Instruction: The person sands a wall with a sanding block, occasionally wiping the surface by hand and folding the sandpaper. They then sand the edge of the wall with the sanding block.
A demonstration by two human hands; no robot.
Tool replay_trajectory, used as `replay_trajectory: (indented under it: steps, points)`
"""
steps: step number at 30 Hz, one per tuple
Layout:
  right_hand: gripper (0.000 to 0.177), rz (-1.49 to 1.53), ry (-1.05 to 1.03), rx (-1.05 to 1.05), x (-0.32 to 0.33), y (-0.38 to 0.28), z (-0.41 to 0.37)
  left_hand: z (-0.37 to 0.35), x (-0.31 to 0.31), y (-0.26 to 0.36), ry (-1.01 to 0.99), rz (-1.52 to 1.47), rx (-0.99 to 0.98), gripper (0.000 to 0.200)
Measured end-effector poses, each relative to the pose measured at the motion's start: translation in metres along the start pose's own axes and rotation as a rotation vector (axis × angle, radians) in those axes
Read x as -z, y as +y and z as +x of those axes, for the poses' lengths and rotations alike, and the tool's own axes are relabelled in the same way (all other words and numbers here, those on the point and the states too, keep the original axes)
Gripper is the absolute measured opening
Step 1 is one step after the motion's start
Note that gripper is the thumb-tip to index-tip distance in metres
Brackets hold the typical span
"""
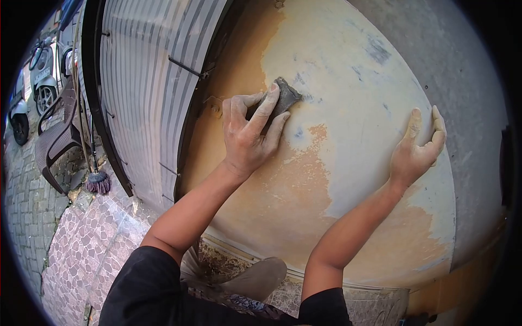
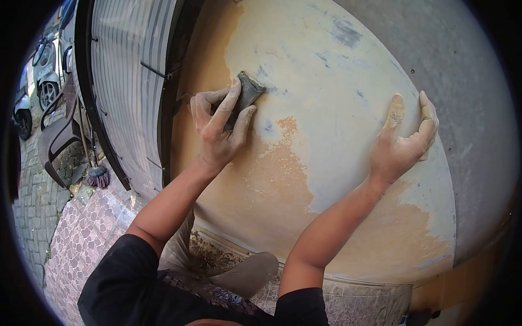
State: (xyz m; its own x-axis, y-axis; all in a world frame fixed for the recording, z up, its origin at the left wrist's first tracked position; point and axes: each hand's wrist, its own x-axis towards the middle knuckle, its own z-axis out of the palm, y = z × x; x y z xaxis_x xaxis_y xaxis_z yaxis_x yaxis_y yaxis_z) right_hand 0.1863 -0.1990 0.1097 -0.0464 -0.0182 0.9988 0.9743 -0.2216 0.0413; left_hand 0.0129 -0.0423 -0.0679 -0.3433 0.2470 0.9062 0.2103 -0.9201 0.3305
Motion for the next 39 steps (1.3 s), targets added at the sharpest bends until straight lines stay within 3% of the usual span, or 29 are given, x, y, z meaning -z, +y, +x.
replay_trajectory:
  steps: [4, 7, 11, 14, 18, 21, 25, 27, 32, 34, 38, 39]
  points:
    - [0.046, -0.012, -0.008, -0.007, 0.0, 0.0, 0.0, -0.087, 0.034, -0.009, -0.217, -0.004, -0.008, 0.059]
    - [0.046, -0.03, -0.011, 0.005, 0.001, -0.002, 0.0, -0.093, 0.054, -0.01, -0.295, 0.012, -0.071, 0.058]
    - [0.046, 0.031, 0.008, 0.008, 0.0, -0.001, 0.0, 0.001, 0.015, 0.001, -0.058, -0.054, 0.077, 0.057]
    - [0.045, 0.018, 0.005, 0.013, 0.001, 0.0, 0.0, 0.016, -0.007, 0.007, 0.072, -0.022, 0.067, 0.057]
    - [0.044, -0.012, 0.026, 0.047, -0.002, 0.001, 0.001, -0.07, 0.019, -0.002, -0.138, -0.013, 0.004, 0.056]
    - [0.045, -0.019, 0.041, 0.053, -0.003, 0.0, 0.001, -0.096, 0.033, -0.008, -0.185, -0.046, 0.036, 0.056]
    - [0.045, -0.007, 0.034, 0.041, -0.001, 0.001, 0.001, -0.013, 0.009, 0.014, -0.119, -0.104, 0.124, 0.056]
    - [0.045, -0.032, 0.021, 0.035, 0.0, -0.001, 0.001, 0.015, -0.007, 0.017, 0.025, -0.082, 0.113, 0.055]
    - [0.045, -0.018, 0.013, 0.038, 0.001, 0.0, 0.0, -0.082, 0.011, 0.025, -0.15, -0.111, 0.026, 0.056]
    - [0.045, -0.005, 0.035, 0.056, -0.001, 0.001, 0.001, -0.087, 0.022, 0.019, -0.275, -0.146, -0.028, 0.056]
    - [0.05, 0.037, 0.005, 0.044, 0.0, 0.007, -0.001, -0.016, 0.003, 0.01, -0.065, -0.086, 0.029, 0.058]
    - [0.053, -0.108, -0.007, 0.091, -0.001, 0.005, -0.003, -0.005, -0.004, 0.014, -0.026, -0.084, 0.061, 0.058]
